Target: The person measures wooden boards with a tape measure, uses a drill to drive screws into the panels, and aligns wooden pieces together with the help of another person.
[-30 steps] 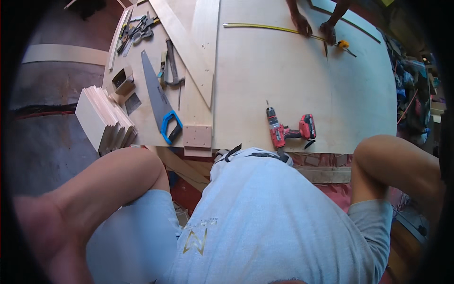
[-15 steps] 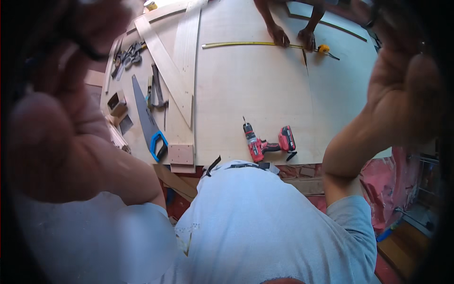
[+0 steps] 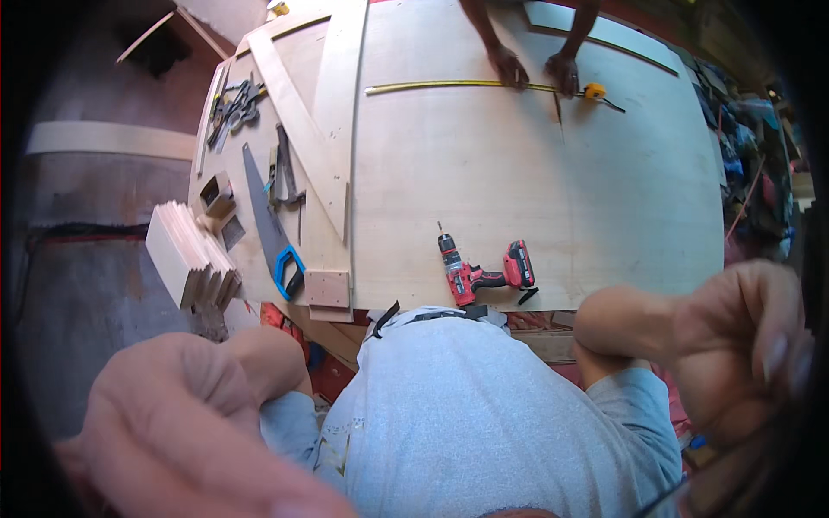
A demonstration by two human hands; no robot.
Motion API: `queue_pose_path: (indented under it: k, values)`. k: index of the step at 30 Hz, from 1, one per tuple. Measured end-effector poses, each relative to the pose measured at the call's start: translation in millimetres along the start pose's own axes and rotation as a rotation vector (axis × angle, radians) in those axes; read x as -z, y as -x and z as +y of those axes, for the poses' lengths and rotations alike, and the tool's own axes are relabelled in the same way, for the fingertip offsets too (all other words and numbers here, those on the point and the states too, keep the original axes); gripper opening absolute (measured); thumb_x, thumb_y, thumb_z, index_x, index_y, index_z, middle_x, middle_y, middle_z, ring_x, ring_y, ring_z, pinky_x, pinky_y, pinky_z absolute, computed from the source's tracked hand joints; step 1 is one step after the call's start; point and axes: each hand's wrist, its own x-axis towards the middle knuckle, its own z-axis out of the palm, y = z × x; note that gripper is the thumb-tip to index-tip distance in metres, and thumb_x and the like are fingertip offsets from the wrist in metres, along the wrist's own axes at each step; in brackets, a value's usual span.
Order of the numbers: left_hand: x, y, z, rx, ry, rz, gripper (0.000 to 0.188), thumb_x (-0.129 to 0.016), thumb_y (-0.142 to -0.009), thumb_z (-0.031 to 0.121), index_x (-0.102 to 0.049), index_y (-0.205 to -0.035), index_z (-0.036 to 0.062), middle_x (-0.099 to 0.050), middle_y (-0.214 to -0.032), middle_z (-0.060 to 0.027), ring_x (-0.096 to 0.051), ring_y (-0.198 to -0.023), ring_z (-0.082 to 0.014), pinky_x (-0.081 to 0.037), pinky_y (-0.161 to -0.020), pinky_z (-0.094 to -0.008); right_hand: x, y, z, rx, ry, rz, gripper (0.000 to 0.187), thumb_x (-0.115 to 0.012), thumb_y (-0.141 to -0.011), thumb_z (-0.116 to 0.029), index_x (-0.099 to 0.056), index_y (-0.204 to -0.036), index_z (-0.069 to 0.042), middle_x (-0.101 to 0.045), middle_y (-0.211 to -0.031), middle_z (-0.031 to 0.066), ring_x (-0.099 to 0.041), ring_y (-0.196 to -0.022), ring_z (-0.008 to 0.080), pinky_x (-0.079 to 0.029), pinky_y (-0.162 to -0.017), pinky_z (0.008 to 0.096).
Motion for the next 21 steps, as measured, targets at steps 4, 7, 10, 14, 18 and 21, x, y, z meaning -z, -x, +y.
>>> queue_pose_path:
  k: [4, 7, 10, 14, 18, 21]
  values:
    - [9, -9, 14, 0.307, 0.470, -0.037, 0.025, -0.055, -0.111, 0.025, -0.059, -0.131, 0.0110, -0.059, -0.127, -0.0138, -0.069, -0.098, -0.0249, -0.063, -0.077, -0.0326, -7, -3, -1, 0.028, -0.036, -0.008, 0.037, -0.068, -0.103, -0.014, -0.064, -0.134, 0.006, -0.073, -0.116, 0.0173, -0.073, -0.101, 0.0249, -0.061, -0.090, 0.0377]
    - [16, -13, 17, 0.492, 0.732, -0.041, 0.023, -0.056, -0.110, 0.025, -0.060, -0.129, 0.0130, -0.060, -0.127, -0.0098, -0.069, -0.098, -0.0215, -0.062, -0.077, -0.0304, -15, -4, 7, 0.006, -0.025, -0.029, 0.036, -0.067, -0.104, -0.014, -0.064, -0.133, 0.007, -0.072, -0.115, 0.0178, -0.073, -0.100, 0.0255, -0.061, -0.090, 0.0380]
    - [17, -6, 11, 0.597, 0.852, -0.018, 0.022, -0.057, -0.109, 0.025, -0.061, -0.128, 0.0149, -0.061, -0.128, -0.0059, -0.069, -0.098, -0.0180, -0.062, -0.076, -0.0282, -26, -6, 20, -0.022, -0.020, -0.052, 0.036, -0.067, -0.105, -0.015, -0.064, -0.133, 0.008, -0.072, -0.114, 0.0184, -0.074, -0.099, 0.0261, -0.062, -0.089, 0.0383]
    - [17, 11, -5, 0.714, 0.927, 0.037, 0.020, -0.059, -0.108, 0.025, -0.063, -0.126, 0.0175, -0.062, -0.128, -0.0006, -0.069, -0.099, -0.0134, -0.061, -0.076, -0.0252, -50, -8, 48, -0.042, -0.042, -0.051, 0.036, -0.065, -0.106, -0.016, -0.064, -0.132, 0.009, -0.072, -0.113, 0.0191, -0.074, -0.098, 0.0270, -0.062, -0.088, 0.0388]
    - [4, 44, -19, 0.920, 0.866, 0.233, 0.018, -0.060, -0.107, 0.025, -0.065, -0.124, 0.0201, -0.064, -0.129, 0.0047, -0.069, -0.099, -0.0088, -0.060, -0.075, -0.0222, -72, -5, 89, -0.093, -0.073, -0.025, 0.036, -0.064, -0.107, -0.017, -0.064, -0.132, 0.009, -0.072, -0.112, 0.0199, -0.074, -0.097, 0.0279, -0.063, -0.087, 0.0393]
    - [-49, 127, -25, 1.088, 0.488, 0.518, 0.025, -0.058, -0.109, 0.028, -0.063, -0.105, 0.0037, -0.068, -0.103, -0.0098, -0.069, -0.084, -0.0175, -0.059, -0.068, -0.0292, -90, 19, 133, -0.219, -0.105, 0.057, 0.036, -0.063, -0.108, -0.017, -0.063, -0.131, 0.010, -0.072, -0.111, 0.0204, -0.075, -0.096, 0.0285, -0.064, -0.086, 0.0396]
